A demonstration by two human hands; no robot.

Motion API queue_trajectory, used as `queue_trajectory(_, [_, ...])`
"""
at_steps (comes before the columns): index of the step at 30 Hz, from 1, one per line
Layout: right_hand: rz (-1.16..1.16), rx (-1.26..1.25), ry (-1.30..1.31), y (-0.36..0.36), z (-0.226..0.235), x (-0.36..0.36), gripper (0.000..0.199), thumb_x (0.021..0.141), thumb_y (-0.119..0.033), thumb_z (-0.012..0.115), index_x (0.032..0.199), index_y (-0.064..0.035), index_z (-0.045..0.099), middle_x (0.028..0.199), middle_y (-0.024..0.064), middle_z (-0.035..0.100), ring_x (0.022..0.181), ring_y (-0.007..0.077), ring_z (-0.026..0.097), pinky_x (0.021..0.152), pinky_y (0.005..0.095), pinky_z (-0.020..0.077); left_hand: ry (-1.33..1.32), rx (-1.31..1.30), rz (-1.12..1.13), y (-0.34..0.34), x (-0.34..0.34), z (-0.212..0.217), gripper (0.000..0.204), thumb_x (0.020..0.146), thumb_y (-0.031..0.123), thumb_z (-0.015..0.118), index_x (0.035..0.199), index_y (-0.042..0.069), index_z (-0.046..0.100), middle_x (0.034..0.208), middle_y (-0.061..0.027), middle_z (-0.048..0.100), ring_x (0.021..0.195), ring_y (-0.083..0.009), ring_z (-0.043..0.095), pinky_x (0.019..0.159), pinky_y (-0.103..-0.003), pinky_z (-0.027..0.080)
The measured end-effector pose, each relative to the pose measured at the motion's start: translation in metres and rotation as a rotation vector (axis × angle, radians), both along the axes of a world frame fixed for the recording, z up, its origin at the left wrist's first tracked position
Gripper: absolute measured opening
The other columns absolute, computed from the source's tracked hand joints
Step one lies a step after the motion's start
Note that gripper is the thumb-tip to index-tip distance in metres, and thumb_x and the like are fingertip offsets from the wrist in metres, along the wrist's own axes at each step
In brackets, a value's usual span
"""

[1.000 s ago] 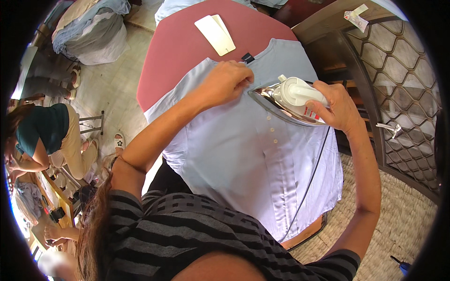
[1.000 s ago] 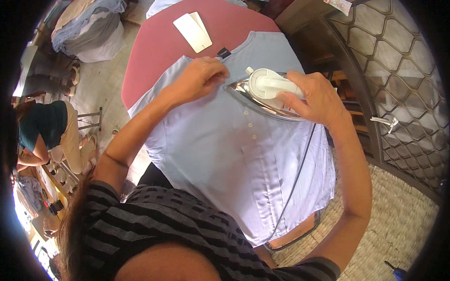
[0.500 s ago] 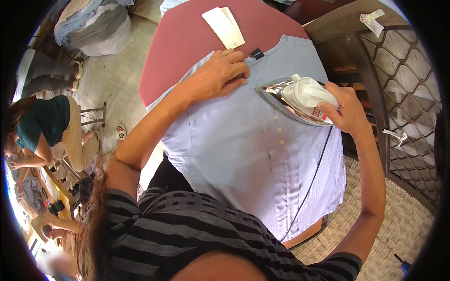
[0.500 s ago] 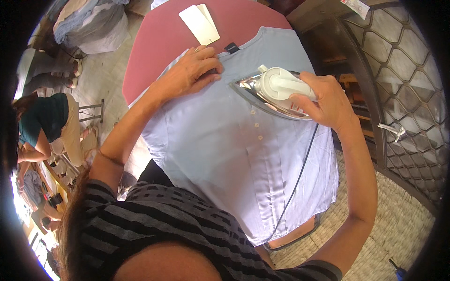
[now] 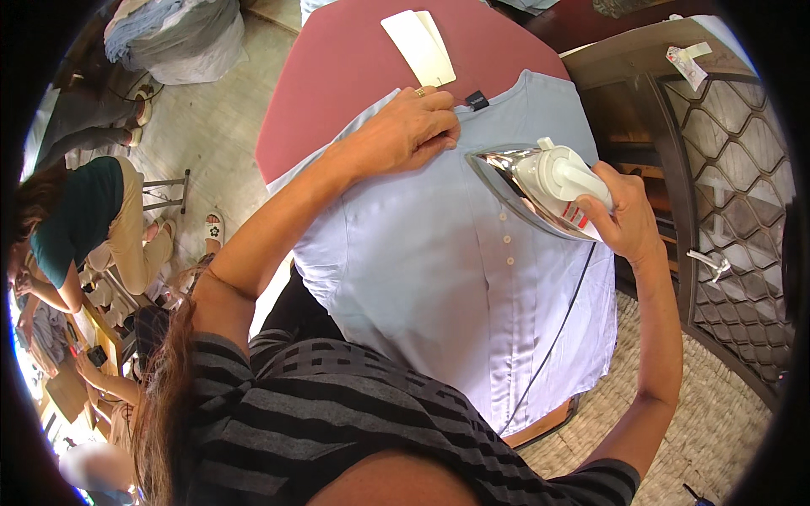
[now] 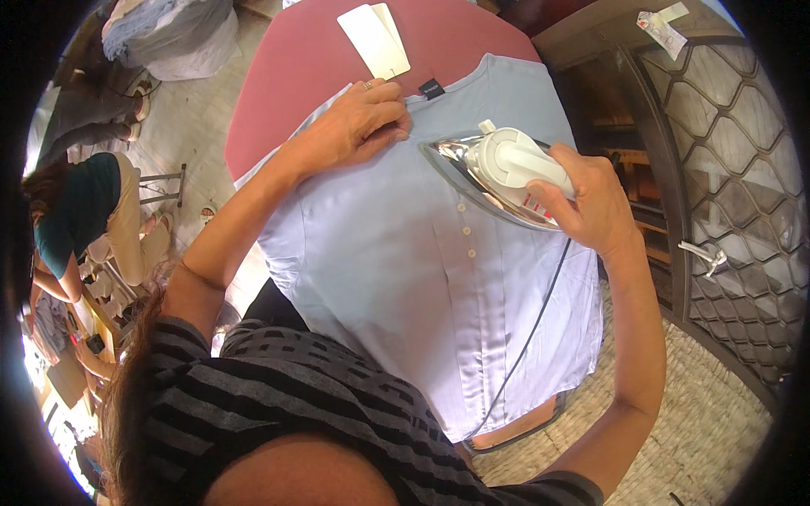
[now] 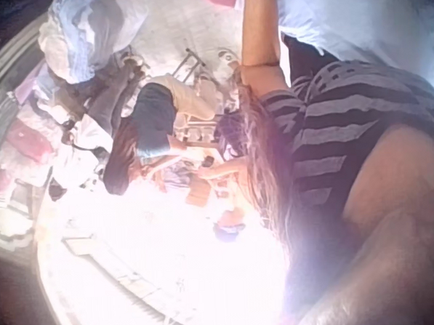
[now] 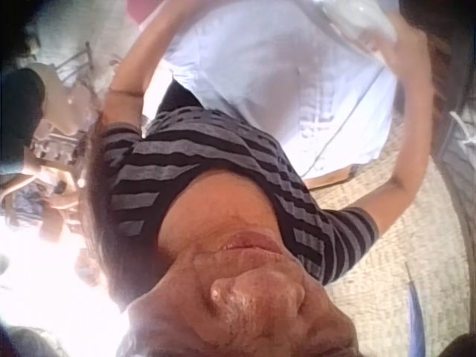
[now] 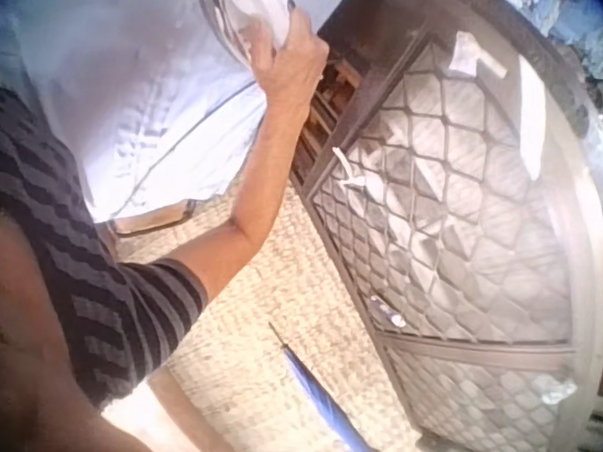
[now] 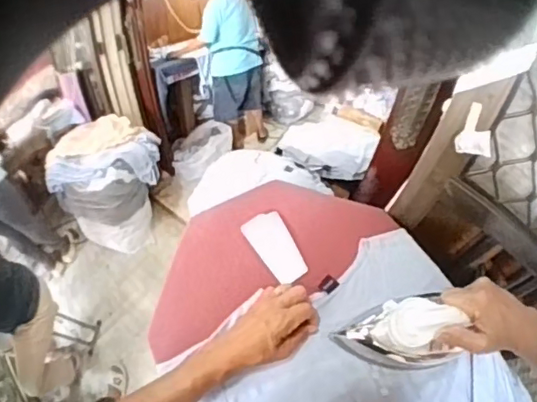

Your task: The person irons a light blue shirt on a pink ironing board using an iron, then picks up the shirt and shakes it before laying it back down to continue ironing different sections.

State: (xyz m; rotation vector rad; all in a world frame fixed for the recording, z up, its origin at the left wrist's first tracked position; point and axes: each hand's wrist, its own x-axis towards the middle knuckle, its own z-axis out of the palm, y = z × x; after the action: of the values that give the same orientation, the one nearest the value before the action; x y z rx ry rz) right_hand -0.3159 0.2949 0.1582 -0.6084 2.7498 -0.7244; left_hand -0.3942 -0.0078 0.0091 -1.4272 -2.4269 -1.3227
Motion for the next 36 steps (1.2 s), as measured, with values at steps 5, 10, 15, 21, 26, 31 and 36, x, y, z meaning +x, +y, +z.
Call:
queue_trajectory(5, [0.046, 0.027, 0.027, -0.010, 0.002, -0.007, 0.028, 0.087, -0.025, 0.068, 0.083, 0.0009, 0.056, 0.065, 0.0206, 0.056, 0.056, 0.0368, 0.059, 0.053, 0.0371, 0.0447, 0.038, 0.049, 0.031, -0.009, -0.003, -0.005, 0.012, 0.087, 0.009, 0.067, 0.098, 0.009, 0.062, 0.095, -0.0044, 0.056, 0.095, -0.0249, 0.055, 0.088, -0.041, 0.041])
queue_trajectory(10, [0.020, 0.021, -0.024, -0.003, 0.003, -0.005, 0.028, 0.087, -0.024, 0.068, 0.084, 0.0015, 0.056, 0.065, 0.0201, 0.056, 0.055, 0.0347, 0.060, 0.053, 0.0370, 0.0446, 0.112, 0.000, 0.497, -0.030, -0.003, 0.007, 0.017, 0.087, 0.016, 0.071, 0.099, 0.006, 0.066, 0.097, -0.0093, 0.060, 0.093, -0.0288, 0.058, 0.085, -0.040, 0.046])
queue_trajectory(15, [0.049, -0.022, 0.024, -0.014, -0.002, -0.010, 0.027, 0.087, -0.024, 0.069, 0.085, 0.0009, 0.058, 0.064, 0.0188, 0.057, 0.055, 0.0345, 0.060, 0.053, 0.0361, 0.0448, 0.005, -0.062, 0.545, -0.039, -0.002, 0.000, 0.023, 0.085, 0.021, 0.076, 0.091, 0.002, 0.064, 0.083, -0.0097, 0.060, 0.077, -0.0265, 0.058, 0.068, -0.039, 0.048])
queue_trajectory(21, [0.016, -0.006, 0.011, -0.034, -0.004, -0.013, 0.028, 0.088, -0.025, 0.069, 0.085, 0.0007, 0.059, 0.067, 0.0196, 0.060, 0.058, 0.0347, 0.063, 0.054, 0.0359, 0.0457, -0.370, 0.007, 0.599, -0.040, -0.006, 0.015, 0.020, 0.086, 0.016, 0.074, 0.087, 0.002, 0.059, 0.073, -0.0055, 0.057, 0.067, -0.0157, 0.053, 0.063, -0.032, 0.044])
queue_trajectory(26, [-0.050, -0.035, 0.057, -0.065, -0.013, -0.018, 0.028, 0.089, -0.026, 0.069, 0.086, 0.0001, 0.060, 0.067, 0.0202, 0.062, 0.057, 0.0350, 0.063, 0.053, 0.0364, 0.0459, -0.429, 0.161, 0.492, -0.046, -0.013, 0.008, 0.013, 0.087, 0.011, 0.072, 0.091, 0.004, 0.062, 0.075, -0.0020, 0.060, 0.069, -0.0112, 0.054, 0.065, -0.029, 0.045])
queue_trajectory(31, [-0.111, -0.032, 0.093, -0.093, -0.018, -0.025, 0.032, 0.091, -0.031, 0.067, 0.084, 0.0003, 0.061, 0.067, 0.0208, 0.063, 0.058, 0.0357, 0.063, 0.056, 0.0392, 0.0470, -0.430, 0.169, 0.509, -0.047, -0.011, 0.007, 0.012, 0.087, 0.007, 0.071, 0.095, 0.004, 0.063, 0.083, -0.0058, 0.067, 0.075, -0.0161, 0.063, 0.069, -0.031, 0.050])
queue_trajectory(36, [-0.149, -0.018, 0.138, -0.118, -0.024, -0.033, 0.040, 0.093, -0.037, 0.064, 0.080, 0.0008, 0.060, 0.067, 0.0214, 0.064, 0.057, 0.0359, 0.062, 0.059, 0.0425, 0.0467, -0.250, 0.136, 0.600, -0.061, 0.015, 0.005, 0.018, 0.085, 0.008, 0.071, 0.100, 0.001, 0.062, 0.087, -0.0159, 0.068, 0.081, -0.0317, 0.067, 0.073, -0.039, 0.052])
